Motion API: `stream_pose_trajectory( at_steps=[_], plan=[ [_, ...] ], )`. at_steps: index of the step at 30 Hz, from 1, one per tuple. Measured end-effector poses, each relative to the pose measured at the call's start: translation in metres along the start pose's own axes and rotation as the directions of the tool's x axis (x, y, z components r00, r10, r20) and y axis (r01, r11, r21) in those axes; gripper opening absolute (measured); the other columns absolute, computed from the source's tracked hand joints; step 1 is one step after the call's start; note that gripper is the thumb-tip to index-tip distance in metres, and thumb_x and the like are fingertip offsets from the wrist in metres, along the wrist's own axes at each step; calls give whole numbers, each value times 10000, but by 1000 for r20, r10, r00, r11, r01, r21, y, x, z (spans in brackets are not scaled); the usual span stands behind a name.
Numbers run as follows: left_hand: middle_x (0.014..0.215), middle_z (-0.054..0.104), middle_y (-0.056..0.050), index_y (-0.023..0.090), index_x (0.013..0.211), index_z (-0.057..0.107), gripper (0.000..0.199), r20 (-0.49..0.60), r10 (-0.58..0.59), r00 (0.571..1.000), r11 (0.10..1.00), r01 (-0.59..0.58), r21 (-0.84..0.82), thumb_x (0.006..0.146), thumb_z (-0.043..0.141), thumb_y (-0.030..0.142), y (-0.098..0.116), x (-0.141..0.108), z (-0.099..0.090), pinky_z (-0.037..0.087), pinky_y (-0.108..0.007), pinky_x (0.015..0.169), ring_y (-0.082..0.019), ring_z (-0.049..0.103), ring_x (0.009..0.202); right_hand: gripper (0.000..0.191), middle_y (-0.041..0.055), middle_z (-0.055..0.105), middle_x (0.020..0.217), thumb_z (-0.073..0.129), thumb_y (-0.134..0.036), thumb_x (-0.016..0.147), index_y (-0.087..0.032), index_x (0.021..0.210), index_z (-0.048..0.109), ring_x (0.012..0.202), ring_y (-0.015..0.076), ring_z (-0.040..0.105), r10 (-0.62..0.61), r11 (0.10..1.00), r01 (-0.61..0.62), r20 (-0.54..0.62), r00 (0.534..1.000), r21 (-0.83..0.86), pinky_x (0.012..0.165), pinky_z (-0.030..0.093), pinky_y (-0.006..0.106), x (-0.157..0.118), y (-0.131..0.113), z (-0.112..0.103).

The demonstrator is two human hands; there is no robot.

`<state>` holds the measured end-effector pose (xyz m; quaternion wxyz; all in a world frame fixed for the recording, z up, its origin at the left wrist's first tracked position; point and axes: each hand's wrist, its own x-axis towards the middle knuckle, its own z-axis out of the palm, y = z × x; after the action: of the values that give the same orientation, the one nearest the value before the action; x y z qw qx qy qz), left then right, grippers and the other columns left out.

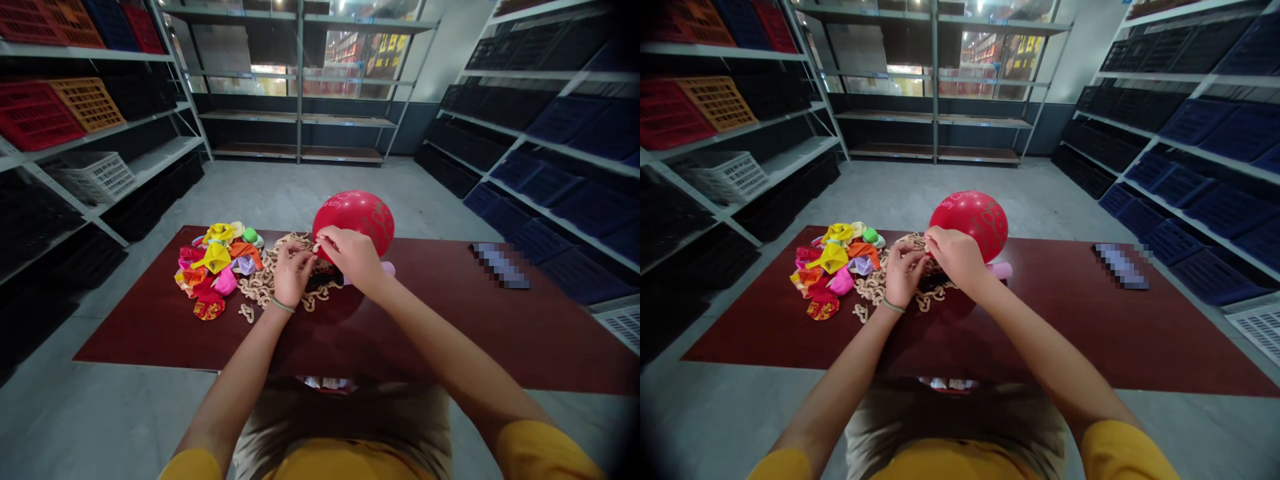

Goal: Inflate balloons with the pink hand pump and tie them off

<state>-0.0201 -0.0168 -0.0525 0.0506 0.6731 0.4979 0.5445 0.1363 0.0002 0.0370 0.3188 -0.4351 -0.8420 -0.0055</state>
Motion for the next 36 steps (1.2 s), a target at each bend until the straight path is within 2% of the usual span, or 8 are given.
stream_pose_trajectory(
  at_steps=[6,10,14,21,25,27,29,36],
  plan=[
    [1109,667,-78,212,845,700,179,74,-51,996,989,61,-138,908,569,317,7,2,-2,488,-384,956,-201,617,1056,221,11,732,896,514,-398,932,-270,1001,681,761,180,675,203,952,-170,-107,973,256,702,478,298,-27,3,2],
    [987,702,-63,206,799,683,198,85,-138,987,957,155,-244,895,579,343,12,1,3,499,-354,909,-189,644,966,280,10,717,799,527,-475,904,-262,1029,658,678,182,671,429,736,-304,-69,901,605,667,537,328,-49,7,12],
    [877,700,-39,202,772,668,227,133,-200,971,924,232,-303,897,569,364,21,2,10,501,-320,838,-170,642,869,292,17,686,745,530,-503,891,-236,980,607,679,189,667,543,555,-327,-35,839,765,644,562,343,-62,14,26],
    [825,690,-27,204,782,669,223,121,-157,980,962,180,-207,900,570,365,43,6,22,479,-298,781,-161,627,797,283,45,692,930,461,-528,920,-252,915,524,846,206,678,594,522,-378,-7,805,765,822,551,415,-72,34,40],
    [780,678,-18,206,787,672,231,104,-140,985,979,154,-137,910,557,364,46,8,32,462,-277,722,-150,607,730,326,36,693,944,471,-589,891,-264,876,453,894,208,678,619,312,-375,113,777,873,843,544,420,-66,47,52],
    [783,673,-20,203,776,661,233,89,-113,990,987,122,-107,913,555,359,44,7,35,454,-273,723,-149,600,733,357,30,700,898,506,-613,860,-267,875,417,847,207,687,615,149,-364,202,762,919,803,551,408,-61,52,59],
    [808,672,-26,198,766,647,228,72,-78,994,993,84,-80,914,557,347,40,4,37,450,-271,737,-151,598,761,394,14,691,800,544,-633,827,-268,880,404,750,201,683,616,71,-377,257,745,924,726,550,379,-57,55,63],
    [756,653,-19,189,767,655,223,66,-63,996,998,63,7,915,563,329,31,-1,36,430,-253,691,-137,585,715,425,-58,621,643,509,-676,829,-281,878,359,477,142,553,617,40,-352,254,745,935,434,393,254,-56,51,63]
  ],
)
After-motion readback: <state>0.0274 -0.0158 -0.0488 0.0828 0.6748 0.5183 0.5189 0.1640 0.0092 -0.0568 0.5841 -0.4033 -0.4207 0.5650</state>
